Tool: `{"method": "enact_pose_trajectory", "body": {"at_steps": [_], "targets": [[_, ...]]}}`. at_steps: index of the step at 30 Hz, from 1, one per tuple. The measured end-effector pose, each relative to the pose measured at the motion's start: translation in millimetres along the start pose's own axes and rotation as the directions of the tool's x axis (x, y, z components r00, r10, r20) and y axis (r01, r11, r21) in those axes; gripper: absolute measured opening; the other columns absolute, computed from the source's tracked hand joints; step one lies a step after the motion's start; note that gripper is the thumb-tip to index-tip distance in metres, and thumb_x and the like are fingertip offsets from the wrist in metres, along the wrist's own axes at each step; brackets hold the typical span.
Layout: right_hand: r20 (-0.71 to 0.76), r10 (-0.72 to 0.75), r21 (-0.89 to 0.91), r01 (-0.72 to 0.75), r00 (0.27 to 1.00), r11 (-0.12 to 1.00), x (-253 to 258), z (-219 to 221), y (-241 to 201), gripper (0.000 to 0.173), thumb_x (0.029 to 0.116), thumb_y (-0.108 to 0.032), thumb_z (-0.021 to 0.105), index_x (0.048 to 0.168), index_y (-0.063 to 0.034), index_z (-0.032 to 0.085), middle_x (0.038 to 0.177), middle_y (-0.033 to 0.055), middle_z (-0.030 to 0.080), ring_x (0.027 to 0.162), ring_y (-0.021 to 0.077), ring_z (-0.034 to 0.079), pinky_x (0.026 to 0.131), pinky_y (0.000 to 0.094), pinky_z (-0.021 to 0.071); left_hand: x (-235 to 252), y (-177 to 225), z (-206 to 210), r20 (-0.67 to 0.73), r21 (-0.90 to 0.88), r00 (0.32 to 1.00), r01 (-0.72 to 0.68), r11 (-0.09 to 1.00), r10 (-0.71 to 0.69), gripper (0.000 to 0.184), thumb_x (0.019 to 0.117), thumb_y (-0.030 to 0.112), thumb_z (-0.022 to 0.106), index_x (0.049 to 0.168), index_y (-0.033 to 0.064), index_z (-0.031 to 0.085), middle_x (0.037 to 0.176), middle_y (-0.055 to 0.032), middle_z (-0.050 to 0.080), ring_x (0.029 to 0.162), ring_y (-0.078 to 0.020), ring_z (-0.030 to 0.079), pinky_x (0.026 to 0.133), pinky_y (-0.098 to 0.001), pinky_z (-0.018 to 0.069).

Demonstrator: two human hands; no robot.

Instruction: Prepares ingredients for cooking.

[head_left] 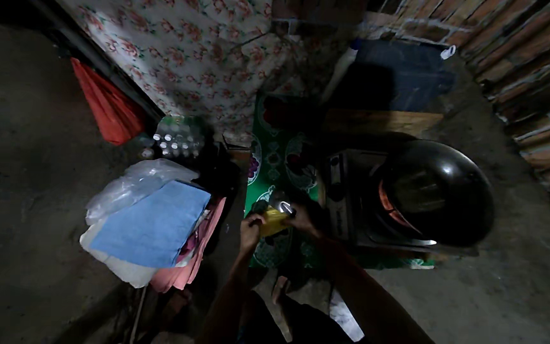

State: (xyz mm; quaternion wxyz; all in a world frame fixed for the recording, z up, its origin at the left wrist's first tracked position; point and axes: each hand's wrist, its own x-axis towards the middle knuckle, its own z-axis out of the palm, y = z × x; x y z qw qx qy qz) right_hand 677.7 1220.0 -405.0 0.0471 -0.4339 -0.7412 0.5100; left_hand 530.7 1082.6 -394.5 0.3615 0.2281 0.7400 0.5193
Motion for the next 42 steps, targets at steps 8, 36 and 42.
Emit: {"method": "enact_pose_trajectory", "body": {"at_steps": [8, 36, 42], "targets": [[-0.105, 0.292, -0.007, -0.294, 0.951, 0.956, -17.7, -8.8, -36.2, 0.039, 0.0961, -0.030, 0.073, 0.117, 0.0020, 0.068, 0.113, 0.0258, 0.069, 0.107, 0.0411, 0.066, 0.094, 0.0599, 0.0524, -17.3, 11.8, -4.9, 0.295, 0.676, 0.953, -0.156, 0.720, -0.071, 0.055, 0.0934, 0.016, 0.068, 0.146, 0.0252, 0.057, 0.160, -0.0170, 0.036, 0.145, -0.0459, 0.032, 0.107, -0.0688, 0.0344], [-0.060, 0.266, 0.523, -0.197, 0.962, 0.830, -211.5, -33.0, -63.1, 0.042, 0.1043, -0.014, 0.053, 0.143, 0.0024, 0.051, 0.105, 0.0095, 0.068, 0.077, 0.0095, 0.063, 0.069, 0.0290, 0.0554, -3.4, 57.6, 49.4, 0.538, 0.521, 0.843, -0.346, 0.780, 0.015, 0.055, 0.0943, 0.023, 0.072, 0.144, 0.0047, 0.056, 0.142, -0.0218, 0.058, 0.132, -0.0361, 0.055, 0.113, -0.0509, 0.0424], [-0.065, 0.257, 0.357, -0.218, 0.964, 0.908, -242.6, -55.2, -81.2, 0.057, 0.1029, -0.016, 0.058, 0.155, -0.0022, 0.037, 0.112, 0.0149, 0.069, 0.086, 0.0204, 0.070, 0.076, 0.0399, 0.0603, -27.6, 105.4, 7.4, 0.518, 0.188, 0.855, -0.071, 0.980, -0.037, 0.047, 0.0977, 0.018, 0.067, 0.141, 0.0033, 0.057, 0.130, -0.0177, 0.065, 0.116, -0.0240, 0.066, 0.101, -0.0410, 0.0539]]}}
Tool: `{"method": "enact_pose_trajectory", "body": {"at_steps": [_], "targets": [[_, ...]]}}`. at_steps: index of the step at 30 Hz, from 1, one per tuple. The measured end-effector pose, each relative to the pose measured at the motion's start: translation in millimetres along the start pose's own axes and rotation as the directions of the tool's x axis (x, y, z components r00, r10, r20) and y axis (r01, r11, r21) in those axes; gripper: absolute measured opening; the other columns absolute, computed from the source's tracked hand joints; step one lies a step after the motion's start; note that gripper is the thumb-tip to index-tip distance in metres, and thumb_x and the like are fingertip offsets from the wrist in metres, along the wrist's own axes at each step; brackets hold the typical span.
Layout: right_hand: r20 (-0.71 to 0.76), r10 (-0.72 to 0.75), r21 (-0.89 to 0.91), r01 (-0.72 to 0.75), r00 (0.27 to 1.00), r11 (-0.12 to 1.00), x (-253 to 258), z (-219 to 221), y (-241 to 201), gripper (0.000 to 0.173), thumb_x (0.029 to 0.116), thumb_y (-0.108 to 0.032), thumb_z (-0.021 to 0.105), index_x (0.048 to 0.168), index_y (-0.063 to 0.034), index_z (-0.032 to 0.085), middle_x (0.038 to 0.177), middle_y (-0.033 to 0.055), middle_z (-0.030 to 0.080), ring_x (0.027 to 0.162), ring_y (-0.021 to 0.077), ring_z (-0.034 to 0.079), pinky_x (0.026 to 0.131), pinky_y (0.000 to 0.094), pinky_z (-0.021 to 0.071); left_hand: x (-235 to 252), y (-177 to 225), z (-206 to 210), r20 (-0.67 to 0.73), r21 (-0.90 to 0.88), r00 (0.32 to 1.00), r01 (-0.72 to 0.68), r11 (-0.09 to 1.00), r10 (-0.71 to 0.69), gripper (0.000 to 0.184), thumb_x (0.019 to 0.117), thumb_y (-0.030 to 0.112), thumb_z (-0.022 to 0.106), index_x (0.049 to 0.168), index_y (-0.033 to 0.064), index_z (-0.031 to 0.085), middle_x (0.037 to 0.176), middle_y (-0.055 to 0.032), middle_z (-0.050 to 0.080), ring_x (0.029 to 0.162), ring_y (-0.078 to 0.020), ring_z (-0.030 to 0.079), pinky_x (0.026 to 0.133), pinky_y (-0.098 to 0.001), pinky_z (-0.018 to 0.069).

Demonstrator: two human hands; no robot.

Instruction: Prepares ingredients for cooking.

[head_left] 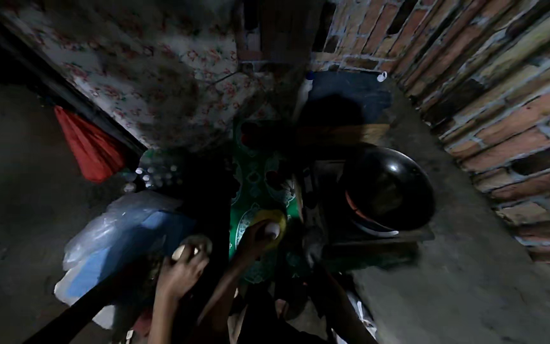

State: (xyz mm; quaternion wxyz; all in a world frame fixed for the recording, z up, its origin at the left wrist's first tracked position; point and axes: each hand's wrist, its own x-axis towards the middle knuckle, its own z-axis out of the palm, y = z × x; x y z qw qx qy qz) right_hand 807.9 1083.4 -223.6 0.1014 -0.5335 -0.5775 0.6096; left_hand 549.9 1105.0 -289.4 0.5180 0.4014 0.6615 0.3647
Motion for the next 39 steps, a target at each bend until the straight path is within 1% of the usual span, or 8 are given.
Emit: {"method": "enact_pose_trajectory", "body": {"at_steps": [3, 6, 17, 22, 26, 30, 32, 39], "targets": [[-0.051, -0.171, -0.168, 0.161, 0.984, 0.973, -19.1, -10.6, -16.0, 0.052, 0.1038, -0.014, 0.055, 0.151, 0.0040, 0.043, 0.111, 0.0202, 0.071, 0.094, 0.0274, 0.072, 0.087, 0.0470, 0.0592, -35.3, 39.5, 0.3, 0.042, -0.468, 0.999, 0.031, 0.883, -0.013, 0.039, 0.1021, 0.008, 0.053, 0.139, -0.0046, 0.052, 0.128, -0.0167, 0.063, 0.108, -0.0215, 0.067, 0.094, -0.0361, 0.0581], [-0.094, -0.284, -0.258, 0.252, 0.954, 0.933, -34.7, -16.9, -30.1, 0.047, 0.1034, -0.013, 0.054, 0.145, 0.0065, 0.048, 0.106, 0.0194, 0.071, 0.091, 0.0278, 0.071, 0.085, 0.0473, 0.0592, -49.5, 56.2, 0.3, 0.127, -0.694, 0.987, 0.019, 0.720, 0.096, 0.042, 0.0981, 0.007, 0.052, 0.138, -0.0061, 0.052, 0.124, -0.0163, 0.065, 0.106, -0.0243, 0.068, 0.095, -0.0390, 0.0580], [-0.368, -0.288, -0.190, 0.231, 0.884, 0.954, -67.0, 22.2, -46.7, 0.041, 0.1029, -0.017, 0.052, 0.138, 0.0028, 0.058, 0.097, 0.0164, 0.072, 0.074, 0.0237, 0.069, 0.071, 0.0452, 0.0601, -80.5, 89.2, -8.7, 0.151, -0.724, 0.984, 0.046, 0.689, 0.092, 0.035, 0.1063, 0.006, 0.045, 0.140, -0.0053, 0.047, 0.128, -0.0177, 0.063, 0.110, -0.0267, 0.067, 0.097, -0.0427, 0.0580], [-0.520, -0.514, -0.348, 0.380, 0.682, 0.857, -74.8, 42.5, -43.7, 0.039, 0.1058, -0.019, 0.045, 0.130, 0.0048, 0.064, 0.101, 0.0128, 0.074, 0.086, 0.0137, 0.071, 0.082, 0.0354, 0.0597, -107.2, 125.7, -17.6, 0.196, -0.693, 0.981, 0.135, 0.708, 0.005, 0.031, 0.1058, 0.003, 0.046, 0.135, -0.0058, 0.051, 0.123, -0.0186, 0.065, 0.107, -0.0244, 0.069, 0.094, -0.0383, 0.0587], [-0.538, -0.616, -0.483, 0.388, 0.576, 0.785, -99.1, 39.6, -52.3, 0.038, 0.1044, -0.021, 0.050, 0.127, 0.0052, 0.065, 0.102, 0.0125, 0.074, 0.084, 0.0085, 0.069, 0.081, 0.0266, 0.0585, -153.5, 192.9, -29.4, 0.184, -0.613, 0.982, 0.087, 0.785, 0.035, 0.025, 0.1045, -0.006, 0.035, 0.126, -0.0071, 0.049, 0.104, -0.0071, 0.059, 0.089, -0.0063, 0.065, 0.081, -0.0207, 0.0566], [-0.572, -0.602, -0.451, 0.400, 0.556, 0.798, -125.5, 30.4, -45.7, 0.037, 0.1049, -0.022, 0.048, 0.126, 0.0044, 0.063, 0.089, 0.0068, 0.069, 0.066, 0.0052, 0.062, 0.061, 0.0249, 0.0568, -141.6, 137.0, 0.5, 0.316, -0.719, 0.941, 0.153, 0.678, 0.123, 0.033, 0.1092, 0.001, 0.032, 0.139, -0.0048, 0.043, 0.119, -0.0155, 0.061, 0.098, -0.0183, 0.068, 0.088, -0.0311, 0.0589], [-0.575, -0.581, -0.419, 0.403, 0.576, 0.814, -133.4, 24.2, -38.2, 0.038, 0.1056, -0.022, 0.046, 0.130, 0.0043, 0.060, 0.090, 0.0059, 0.069, 0.068, 0.0057, 0.063, 0.064, 0.0267, 0.0574, -128.4, 114.2, 13.1, 0.360, -0.744, 0.926, 0.213, 0.633, 0.111, 0.032, 0.1095, 0.006, 0.035, 0.138, -0.0002, 0.048, 0.121, -0.0156, 0.063, 0.101, -0.0227, 0.069, 0.091, -0.0360, 0.0592], [-0.531, -0.425, -0.208, 0.374, 0.733, 0.904, -140.0, -3.4, 1.4, 0.037, 0.1035, -0.016, 0.050, 0.133, 0.0041, 0.059, 0.092, 0.0057, 0.068, 0.070, 0.0064, 0.063, 0.064, 0.0270, 0.0573, -91.7, 40.9, 29.9, 0.185, -0.480, 0.983, 0.107, 0.871, -0.019, 0.038, 0.1049, 0.008, 0.053, 0.142, -0.0003, 0.049, 0.129, -0.0158, 0.062, 0.109, -0.0224, 0.066, 0.095, -0.0370, 0.0566]]}}
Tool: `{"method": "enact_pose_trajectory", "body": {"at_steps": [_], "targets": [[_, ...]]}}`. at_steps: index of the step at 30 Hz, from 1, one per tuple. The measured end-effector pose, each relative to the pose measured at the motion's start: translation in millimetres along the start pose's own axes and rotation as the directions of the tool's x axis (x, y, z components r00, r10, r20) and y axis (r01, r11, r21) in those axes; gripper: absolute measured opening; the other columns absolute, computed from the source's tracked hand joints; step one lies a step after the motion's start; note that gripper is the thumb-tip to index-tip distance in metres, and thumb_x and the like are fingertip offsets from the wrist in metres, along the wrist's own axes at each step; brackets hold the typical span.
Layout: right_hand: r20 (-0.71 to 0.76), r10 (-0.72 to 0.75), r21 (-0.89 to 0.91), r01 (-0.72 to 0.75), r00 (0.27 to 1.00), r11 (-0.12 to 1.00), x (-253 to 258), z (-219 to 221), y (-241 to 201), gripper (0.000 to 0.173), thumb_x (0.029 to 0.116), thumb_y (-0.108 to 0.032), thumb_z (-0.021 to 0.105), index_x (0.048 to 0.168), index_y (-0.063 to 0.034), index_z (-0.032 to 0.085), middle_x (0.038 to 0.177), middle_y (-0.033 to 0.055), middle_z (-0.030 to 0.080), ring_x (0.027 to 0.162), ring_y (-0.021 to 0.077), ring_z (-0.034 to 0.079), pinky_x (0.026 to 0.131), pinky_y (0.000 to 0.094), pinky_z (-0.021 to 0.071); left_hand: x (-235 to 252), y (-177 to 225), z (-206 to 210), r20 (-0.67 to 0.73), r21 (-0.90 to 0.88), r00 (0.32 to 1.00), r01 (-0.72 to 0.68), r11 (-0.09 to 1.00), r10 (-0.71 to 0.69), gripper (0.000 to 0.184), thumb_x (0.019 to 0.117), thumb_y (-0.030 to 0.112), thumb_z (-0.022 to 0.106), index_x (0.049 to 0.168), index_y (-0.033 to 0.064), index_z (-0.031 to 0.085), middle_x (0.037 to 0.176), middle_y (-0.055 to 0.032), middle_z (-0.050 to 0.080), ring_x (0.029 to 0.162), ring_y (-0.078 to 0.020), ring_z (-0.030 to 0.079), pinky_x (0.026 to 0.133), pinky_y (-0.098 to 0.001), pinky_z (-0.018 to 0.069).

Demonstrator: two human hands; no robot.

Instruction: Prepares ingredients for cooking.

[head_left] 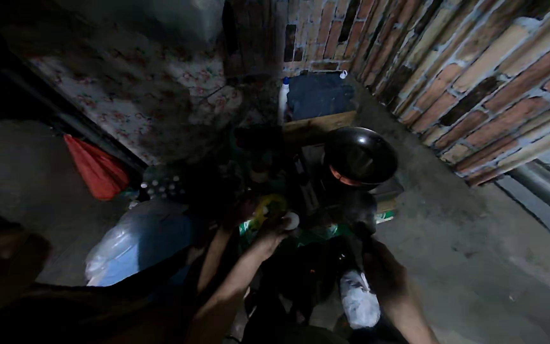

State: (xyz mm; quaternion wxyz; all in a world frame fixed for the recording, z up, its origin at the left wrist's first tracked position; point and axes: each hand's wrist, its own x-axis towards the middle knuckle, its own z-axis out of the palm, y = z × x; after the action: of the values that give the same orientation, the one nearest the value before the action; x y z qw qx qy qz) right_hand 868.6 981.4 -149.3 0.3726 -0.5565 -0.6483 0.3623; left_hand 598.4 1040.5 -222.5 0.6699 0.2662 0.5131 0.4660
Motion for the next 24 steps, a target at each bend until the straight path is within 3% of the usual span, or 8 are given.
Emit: {"method": "enact_pose_trajectory", "body": {"at_steps": [2, 5, 8, 10, 14, 18, 20, 24], "targets": [[0.023, 0.121, -0.033, -0.120, 0.992, 0.992, -8.9, -2.8, 13.9, 0.038, 0.1025, -0.012, 0.053, 0.136, 0.0051, 0.058, 0.101, 0.0109, 0.072, 0.079, 0.0100, 0.067, 0.074, 0.0312, 0.0597, 22.2, -30.5, -13.5, -0.130, 0.152, 0.991, 0.007, 0.988, 0.013, 0.040, 0.1016, 0.008, 0.060, 0.140, -0.0019, 0.053, 0.131, -0.0193, 0.061, 0.114, -0.0259, 0.064, 0.098, -0.0398, 0.0548], [0.107, 0.244, -0.023, -0.243, 0.964, 0.970, -30.2, -4.6, 39.2, 0.037, 0.1026, -0.009, 0.052, 0.134, 0.0088, 0.056, 0.087, 0.0125, 0.067, 0.066, 0.0143, 0.061, 0.063, 0.0359, 0.0563, 49.7, -69.7, -33.6, -0.299, 0.408, 0.944, -0.005, 0.913, 0.139, 0.046, 0.0956, 0.012, 0.070, 0.137, -0.0004, 0.056, 0.127, -0.0221, 0.064, 0.112, -0.0315, 0.065, 0.097, -0.0479, 0.0541], [0.228, 0.245, -0.032, -0.244, 0.942, 0.969, -46.7, -11.0, 67.3, 0.041, 0.1033, -0.011, 0.050, 0.137, 0.0121, 0.052, 0.089, 0.0138, 0.067, 0.069, 0.0140, 0.062, 0.066, 0.0350, 0.0566, 72.5, -81.2, -42.5, -0.396, 0.564, 0.880, 0.006, 0.826, 0.264, 0.053, 0.0930, 0.014, 0.074, 0.141, 0.0033, 0.054, 0.135, -0.0243, 0.059, 0.115, -0.0372, 0.063, 0.098, -0.0541, 0.0530], [0.264, 0.304, -0.092, -0.290, 0.915, 0.953, -50.4, -11.3, 76.4, 0.041, 0.1050, -0.014, 0.049, 0.136, 0.0119, 0.054, 0.092, 0.0174, 0.068, 0.073, 0.0192, 0.065, 0.070, 0.0393, 0.0571, 85.2, -79.9, -44.0, -0.379, 0.675, 0.869, 0.025, 0.738, 0.317, 0.053, 0.0941, 0.013, 0.071, 0.144, 0.0045, 0.053, 0.144, -0.0250, 0.052, 0.126, -0.0414, 0.057, 0.104, -0.0578, 0.0491], [0.291, 0.339, -0.146, -0.308, 0.895, 0.940, -44.7, -7.5, 78.1, 0.040, 0.1012, -0.013, 0.058, 0.131, 0.0126, 0.057, 0.097, 0.0228, 0.070, 0.078, 0.0245, 0.067, 0.075, 0.0424, 0.0575, 117.7, -87.1, -52.4, -0.203, 0.893, 0.887, -0.005, 0.450, 0.414, 0.045, 0.0959, 0.017, 0.069, 0.139, 0.0067, 0.060, 0.144, -0.0227, 0.054, 0.135, -0.0428, 0.049, 0.111, -0.0600, 0.0414], [0.302, 0.300, -0.144, -0.267, 0.905, 0.953, -22.9, 2.2, 73.0, 0.042, 0.0961, -0.014, 0.066, 0.128, 0.0122, 0.058, 0.099, 0.0219, 0.070, 0.081, 0.0254, 0.069, 0.076, 0.0432, 0.0592, 140.5, -101.5, -55.8, -0.080, 0.986, 0.901, 0.009, 0.165, 0.426, 0.042, 0.0965, 0.020, 0.066, 0.138, 0.0124, 0.063, 0.143, -0.0166, 0.058, 0.136, -0.0407, 0.048, 0.108, -0.0632, 0.0376], [0.301, 0.287, -0.141, -0.255, 0.910, 0.957, -5.8, 11.7, 67.3, 0.045, 0.0938, -0.011, 0.069, 0.129, 0.0133, 0.055, 0.103, 0.0240, 0.069, 0.084, 0.0276, 0.071, 0.078, 0.0445, 0.0604, 144.3, -103.0, -57.3, -0.050, 0.991, 0.925, -0.002, 0.136, 0.377, 0.040, 0.1006, 0.022, 0.061, 0.139, 0.0115, 0.062, 0.144, -0.0176, 0.057, 0.137, -0.0408, 0.047, 0.111, -0.0638, 0.0328], [0.291, 0.316, -0.189, -0.269, 0.903, 0.944, 50.4, 45.6, 40.8, 0.070, 0.0934, -0.017, 0.071, 0.149, 0.0092, 0.038, 0.111, 0.0237, 0.069, 0.094, 0.0316, 0.071, 0.087, 0.0507, 0.0584, 151.9, -95.2, -61.8, -0.065, 0.985, 0.974, 0.028, 0.169, 0.219, 0.044, 0.1016, 0.025, 0.059, 0.143, 0.0091, 0.058, 0.149, -0.0214, 0.052, 0.141, -0.0438, 0.042, 0.117, -0.0626, 0.0295]]}}
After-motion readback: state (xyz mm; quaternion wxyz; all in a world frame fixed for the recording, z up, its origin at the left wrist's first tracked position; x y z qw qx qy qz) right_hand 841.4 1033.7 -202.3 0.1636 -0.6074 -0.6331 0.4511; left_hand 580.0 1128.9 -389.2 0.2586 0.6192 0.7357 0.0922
